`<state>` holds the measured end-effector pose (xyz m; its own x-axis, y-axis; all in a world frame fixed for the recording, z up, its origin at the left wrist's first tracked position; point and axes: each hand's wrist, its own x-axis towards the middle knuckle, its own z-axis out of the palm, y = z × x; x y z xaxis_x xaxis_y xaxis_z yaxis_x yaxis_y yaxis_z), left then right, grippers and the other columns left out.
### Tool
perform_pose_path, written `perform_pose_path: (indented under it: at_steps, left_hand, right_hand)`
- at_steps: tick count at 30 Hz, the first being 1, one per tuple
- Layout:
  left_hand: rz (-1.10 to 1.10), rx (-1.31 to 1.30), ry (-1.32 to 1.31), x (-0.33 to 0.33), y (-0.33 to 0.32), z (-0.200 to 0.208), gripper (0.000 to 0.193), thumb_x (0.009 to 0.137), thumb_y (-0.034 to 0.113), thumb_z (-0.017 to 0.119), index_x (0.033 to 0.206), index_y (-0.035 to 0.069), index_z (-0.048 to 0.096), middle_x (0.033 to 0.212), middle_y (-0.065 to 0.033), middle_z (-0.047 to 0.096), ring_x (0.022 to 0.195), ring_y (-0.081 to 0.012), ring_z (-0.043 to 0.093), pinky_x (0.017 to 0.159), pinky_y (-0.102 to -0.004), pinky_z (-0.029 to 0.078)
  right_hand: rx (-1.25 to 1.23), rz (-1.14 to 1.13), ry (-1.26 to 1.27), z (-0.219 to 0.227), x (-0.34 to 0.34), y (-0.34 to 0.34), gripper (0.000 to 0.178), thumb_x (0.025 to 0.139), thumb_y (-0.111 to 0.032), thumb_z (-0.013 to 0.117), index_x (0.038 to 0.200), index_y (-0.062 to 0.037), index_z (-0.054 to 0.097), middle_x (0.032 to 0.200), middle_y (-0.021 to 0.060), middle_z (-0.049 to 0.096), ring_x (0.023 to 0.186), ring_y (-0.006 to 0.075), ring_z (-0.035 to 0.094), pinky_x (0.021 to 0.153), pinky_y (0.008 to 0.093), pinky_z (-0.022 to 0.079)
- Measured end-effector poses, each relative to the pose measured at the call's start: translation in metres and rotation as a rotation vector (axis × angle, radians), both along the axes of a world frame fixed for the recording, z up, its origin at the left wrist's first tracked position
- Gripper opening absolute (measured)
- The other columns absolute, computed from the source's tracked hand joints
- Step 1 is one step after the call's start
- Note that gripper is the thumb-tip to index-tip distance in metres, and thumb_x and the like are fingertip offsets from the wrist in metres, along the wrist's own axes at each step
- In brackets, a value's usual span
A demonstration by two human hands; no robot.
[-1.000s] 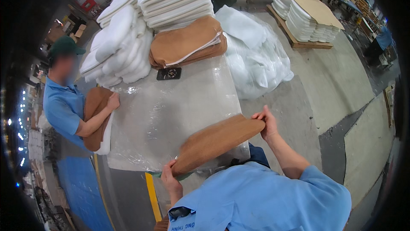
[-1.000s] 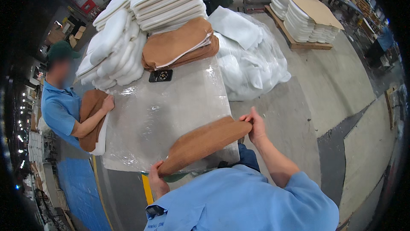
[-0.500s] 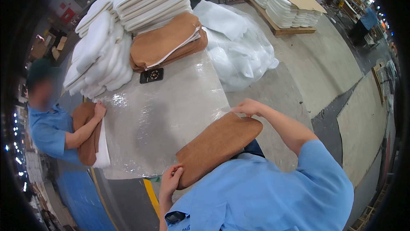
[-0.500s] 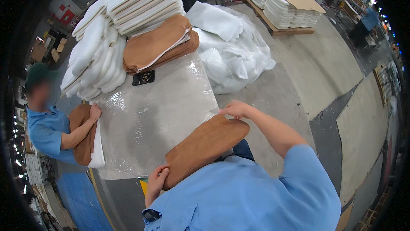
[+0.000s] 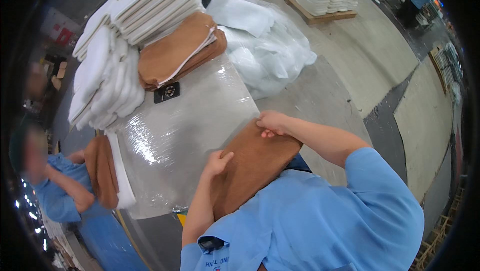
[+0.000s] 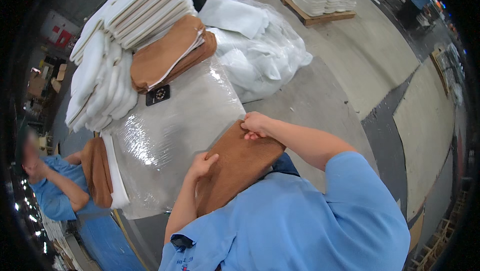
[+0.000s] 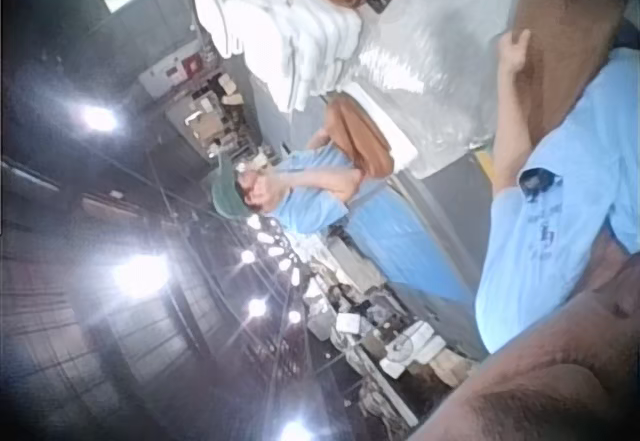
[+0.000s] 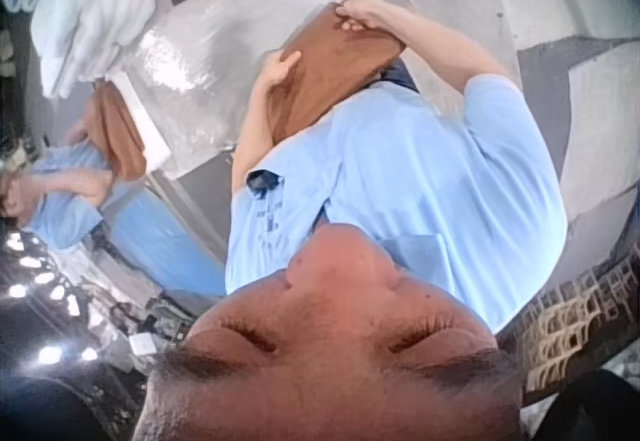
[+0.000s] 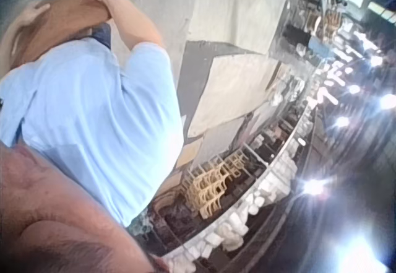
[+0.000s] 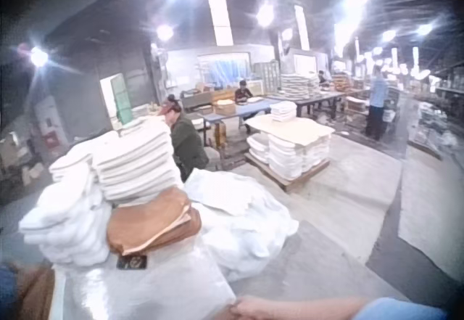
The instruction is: The person repeatedly inserts white foam inserts into brown fabric covers, aligns edges, and places the finished units on a stack. The person also handles stacks of foam and covers on the table and floor.
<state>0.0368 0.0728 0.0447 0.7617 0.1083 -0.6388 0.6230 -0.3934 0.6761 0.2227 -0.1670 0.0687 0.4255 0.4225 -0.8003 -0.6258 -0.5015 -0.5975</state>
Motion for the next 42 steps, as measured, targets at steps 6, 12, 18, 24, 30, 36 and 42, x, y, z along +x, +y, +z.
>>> perform_pose_path:
  at_steps: [6,12,18,24,30,36,42]
  left_hand:
    - [-0.007,0.498,-0.164,-0.004,-0.026,-0.006,0.038,0.104,0.037,0.058,0.099,0.000,0.068,0.091,-0.0255,0.070,0.084,-0.0410,0.067,0.075,-0.0460,0.052]
    - [0.028,0.652,-0.355,-0.002,-0.026,-0.022,0.045,0.106,0.043,0.053,0.083,0.005,0.059,0.077,-0.0213,0.067,0.074,-0.0469,0.064,0.064,-0.0542,0.049]
    - [0.029,0.733,-0.376,0.005,-0.026,-0.034,0.043,0.106,0.044,0.053,0.081,0.009,0.059,0.072,-0.0203,0.066,0.069,-0.0467,0.064,0.062,-0.0549,0.049]
    - [-0.011,0.554,-0.305,-0.014,0.007,-0.008,0.034,0.104,0.038,0.057,0.113,0.008,0.071,0.096,-0.0176,0.072,0.092,-0.0370,0.070,0.081,-0.0479,0.053]
    - [0.193,0.256,-0.154,-0.191,0.035,0.091,0.043,0.106,0.034,0.053,0.133,0.003,0.068,0.133,-0.0162,0.068,0.127,-0.0230,0.061,0.107,-0.0376,0.046]
    - [1.122,-0.212,-0.312,-0.198,-0.021,0.036,0.070,0.109,0.056,0.034,0.123,-0.002,0.070,0.123,-0.0177,0.070,0.118,-0.0279,0.064,0.106,-0.0416,0.046]
    - [1.276,-0.129,-0.617,-0.162,-0.019,0.035,0.086,0.105,0.072,0.025,0.111,-0.002,0.068,0.109,-0.0163,0.072,0.107,-0.0280,0.065,0.101,-0.0442,0.049]
  right_hand:
    - [-0.002,-0.128,0.032,-0.030,0.003,0.016,0.016,0.101,-0.004,0.054,0.117,-0.0029,0.052,0.094,0.0133,0.063,0.064,0.0218,0.072,0.046,0.0333,0.057]
    - [-0.065,-0.157,-0.051,-0.040,0.003,0.022,0.009,0.100,-0.003,0.055,0.108,-0.0034,0.052,0.087,0.0131,0.063,0.060,0.0236,0.072,0.042,0.0352,0.056]
    - [-0.114,-0.055,-0.177,-0.053,0.008,0.029,0.008,0.099,-0.003,0.057,0.105,-0.0026,0.052,0.084,0.0129,0.064,0.058,0.0238,0.072,0.041,0.0354,0.054]
    - [0.155,0.030,-0.141,-0.019,0.026,-0.009,0.017,0.102,-0.016,0.059,0.113,-0.0030,0.061,0.103,0.0106,0.068,0.084,0.0176,0.072,0.063,0.0340,0.059]
    - [0.373,-0.200,-0.384,0.013,-0.013,-0.116,0.054,0.111,-0.047,0.044,0.114,-0.0027,0.073,0.113,0.0062,0.071,0.107,0.0172,0.064,0.092,0.0350,0.052]
    - [0.558,-0.463,-0.441,-0.015,-0.041,-0.079,0.071,0.111,-0.055,0.037,0.089,0.0013,0.075,0.090,0.0103,0.074,0.090,0.0179,0.066,0.087,0.0324,0.052]
    - [0.507,-0.550,-0.454,-0.030,-0.026,-0.050,0.074,0.108,-0.060,0.039,0.083,0.0012,0.073,0.082,0.0105,0.072,0.078,0.0172,0.065,0.080,0.0311,0.051]
